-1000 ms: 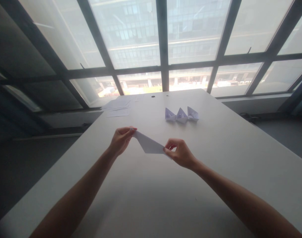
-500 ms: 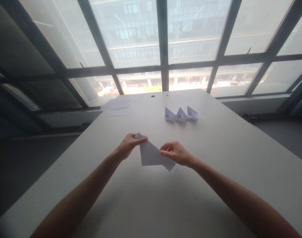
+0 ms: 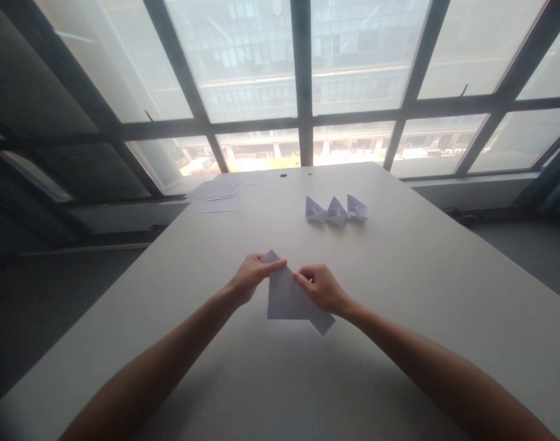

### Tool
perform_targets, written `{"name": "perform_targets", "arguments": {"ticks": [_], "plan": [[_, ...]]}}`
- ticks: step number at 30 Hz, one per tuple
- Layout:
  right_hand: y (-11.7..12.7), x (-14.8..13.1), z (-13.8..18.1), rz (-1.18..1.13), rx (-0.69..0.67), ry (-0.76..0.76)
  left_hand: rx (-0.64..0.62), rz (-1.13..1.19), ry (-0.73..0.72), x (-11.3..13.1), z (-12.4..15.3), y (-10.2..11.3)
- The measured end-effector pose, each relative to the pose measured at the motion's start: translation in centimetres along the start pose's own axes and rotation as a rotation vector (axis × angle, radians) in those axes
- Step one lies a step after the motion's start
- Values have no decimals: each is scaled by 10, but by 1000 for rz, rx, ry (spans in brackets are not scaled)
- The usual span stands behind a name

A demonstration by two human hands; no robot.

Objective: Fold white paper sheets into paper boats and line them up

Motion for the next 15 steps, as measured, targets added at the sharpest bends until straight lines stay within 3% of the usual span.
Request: {"name": "perform_targets", "arguments": {"ticks": [5,11,13,15], "plan": [[0,8,7,124,78,35,205,49,-25,7,-19,44],[7,18,11,150,83,44,346,169,-63,21,-27,94],[15,20,7,89,158,24,323,166,-53,24,-26,98],[21,20,2,-33,223,10,239,126,-16,24,-23,88]]}}
Point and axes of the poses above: each hand's wrist, its own z-axis away from the middle knuckle, its own y-axis out of the back of the hand, x = y × z, the point moved 3 cm from there along -z, towards the middle knuckle, and after that the axes turned 9 degrees about -z, right-handed, at the moved point
